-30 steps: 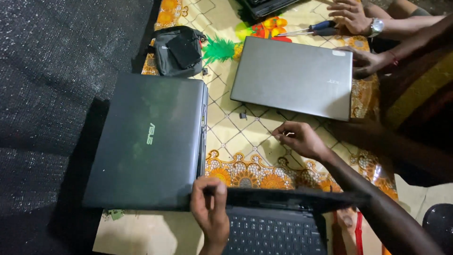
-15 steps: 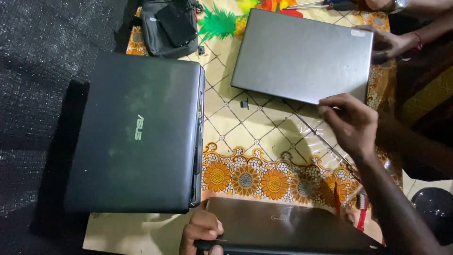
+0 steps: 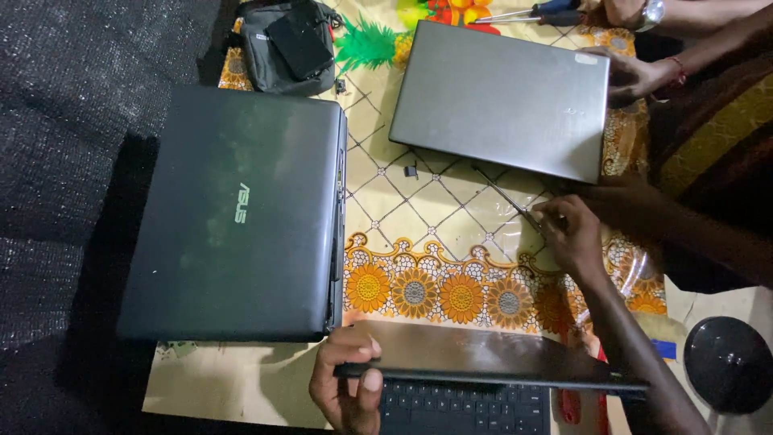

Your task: Prying open the casing and screen bezel of a laptop using hands and a small tool.

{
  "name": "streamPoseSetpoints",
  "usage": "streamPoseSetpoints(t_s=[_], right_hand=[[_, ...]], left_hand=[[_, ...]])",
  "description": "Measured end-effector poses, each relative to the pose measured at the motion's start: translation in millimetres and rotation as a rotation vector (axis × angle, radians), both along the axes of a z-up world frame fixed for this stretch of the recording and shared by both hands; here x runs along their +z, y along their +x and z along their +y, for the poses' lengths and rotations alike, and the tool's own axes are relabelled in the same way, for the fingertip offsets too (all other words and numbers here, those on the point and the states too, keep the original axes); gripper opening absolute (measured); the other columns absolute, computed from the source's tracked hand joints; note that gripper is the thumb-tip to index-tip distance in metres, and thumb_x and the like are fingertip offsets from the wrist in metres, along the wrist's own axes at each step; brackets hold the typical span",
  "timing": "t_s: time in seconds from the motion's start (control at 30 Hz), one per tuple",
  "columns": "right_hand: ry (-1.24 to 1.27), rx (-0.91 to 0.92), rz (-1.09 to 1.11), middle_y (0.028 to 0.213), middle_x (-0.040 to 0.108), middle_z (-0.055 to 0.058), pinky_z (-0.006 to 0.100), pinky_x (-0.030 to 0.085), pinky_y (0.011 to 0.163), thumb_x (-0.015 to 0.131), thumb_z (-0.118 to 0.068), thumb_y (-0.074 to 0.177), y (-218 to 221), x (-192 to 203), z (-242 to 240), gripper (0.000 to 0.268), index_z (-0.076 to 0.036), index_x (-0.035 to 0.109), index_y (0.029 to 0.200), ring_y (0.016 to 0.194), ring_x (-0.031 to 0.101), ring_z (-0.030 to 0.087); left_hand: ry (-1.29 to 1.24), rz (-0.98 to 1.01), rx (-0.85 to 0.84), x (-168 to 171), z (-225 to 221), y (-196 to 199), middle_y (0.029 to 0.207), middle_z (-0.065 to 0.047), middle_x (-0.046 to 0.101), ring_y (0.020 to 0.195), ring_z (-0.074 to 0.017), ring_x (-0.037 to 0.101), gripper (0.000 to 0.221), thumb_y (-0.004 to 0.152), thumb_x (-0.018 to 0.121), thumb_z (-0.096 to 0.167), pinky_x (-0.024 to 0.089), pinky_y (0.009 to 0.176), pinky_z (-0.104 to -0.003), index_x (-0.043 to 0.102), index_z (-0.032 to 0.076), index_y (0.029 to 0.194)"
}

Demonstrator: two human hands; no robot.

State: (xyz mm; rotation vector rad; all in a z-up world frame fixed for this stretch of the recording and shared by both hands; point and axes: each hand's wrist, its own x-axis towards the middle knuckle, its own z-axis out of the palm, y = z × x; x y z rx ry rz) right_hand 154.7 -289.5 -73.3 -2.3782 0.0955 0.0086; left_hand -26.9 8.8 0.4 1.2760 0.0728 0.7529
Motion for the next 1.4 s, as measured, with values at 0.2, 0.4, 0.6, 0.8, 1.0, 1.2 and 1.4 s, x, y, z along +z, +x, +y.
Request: streamPoseSetpoints(t_s=[0.2,0.4,0.6,0.8,1.0,1.2,1.4], right_hand=[[0.011,-0.079,0.103,0.104,0.060,0.010,0.039,0.049,0.080,0.064,-0.013,0.093,-5.5,5.3,9.5,0.011,-0.007,0.069,0.101,0.097,0.055,0.024],[0.112,-0.153,0.114,0.118,0.063,0.014,0.046,0.050,0.092,0.063,-0.015,0.094,-7.4,6.9,11.5,0.017,-0.007,0.067,0.108,0.111,0.057,0.029],[0.256,-0.212,0.112,0.117,0.065,0.017,0.043,0.053,0.091,0.058,-0.008,0.096,-19.0,30.1,9.3,0.018,-0.004,0.067,0.112,0.108,0.061,0.029],[0.578,-0.228,-0.049,0.108,0.066,0.013,0.034,0.051,0.094,0.055,-0.017,0.101,-86.8,60.4,-8.2,0.021,-0.002,0.063,0.113,0.103,0.063,0.023],[0.583,-0.357,-0.533,0.102,0.065,0.011,0.029,0.057,0.090,0.054,-0.010,0.097,-188.6,40.9,1.4,0.019,-0.003,0.063,0.111,0.097,0.066,0.021],[0.463,-0.342,-0.576,0.093,0.062,0.016,0.040,0.056,0.083,0.075,0.009,0.080,-218.1,17.9,25.7,0.024,0.005,0.061,0.099,0.090,0.065,0.027],[0.004,-0.262,-0.717,0.076,0.064,0.008,0.038,0.054,0.070,0.079,-0.007,0.083,-213.0,17.6,28.9,0.013,-0.004,0.067,0.088,0.070,0.065,0.028]], left_hand=[[0.058,0.121,-0.033,-24.6,5.2,-17.5,0.099,-0.013,0.061,0.095,-0.0230,0.060,0.033,0.091,0.062,0.033,0.048,0.099,-0.040,0.058,0.004,0.107],[0.255,0.304,-0.092,-44.1,16.0,-31.7,0.130,-0.015,0.057,0.125,-0.0287,0.055,0.047,0.090,0.065,0.022,0.047,0.105,-0.038,0.048,0.006,0.131],[0.357,0.369,-0.089,-66.5,21.1,-35.2,0.137,-0.018,0.053,0.132,-0.0318,0.049,0.051,0.089,0.063,0.012,0.043,0.110,-0.040,0.045,0.004,0.136],[0.556,0.588,-0.054,-72.4,28.4,-33.9,0.132,-0.014,0.061,0.125,-0.0309,0.056,0.044,0.087,0.061,0.012,0.043,0.105,-0.040,0.055,0.007,0.131],[0.707,0.630,0.014,-95.4,31.4,-29.9,0.109,-0.017,0.070,0.100,-0.0371,0.064,0.032,0.086,0.065,0.017,0.049,0.083,-0.044,0.064,0.007,0.117],[0.592,0.855,0.022,-63.3,21.4,-21.7,0.088,-0.027,0.070,0.087,-0.0486,0.066,0.025,0.087,0.067,0.024,0.053,0.073,-0.057,0.072,0.007,0.104],[0.688,0.830,0.065,-54.7,18.2,-19.7,0.078,-0.025,0.069,0.075,-0.0463,0.068,0.029,0.088,0.069,0.027,0.054,0.062,-0.053,0.070,0.002,0.102]])
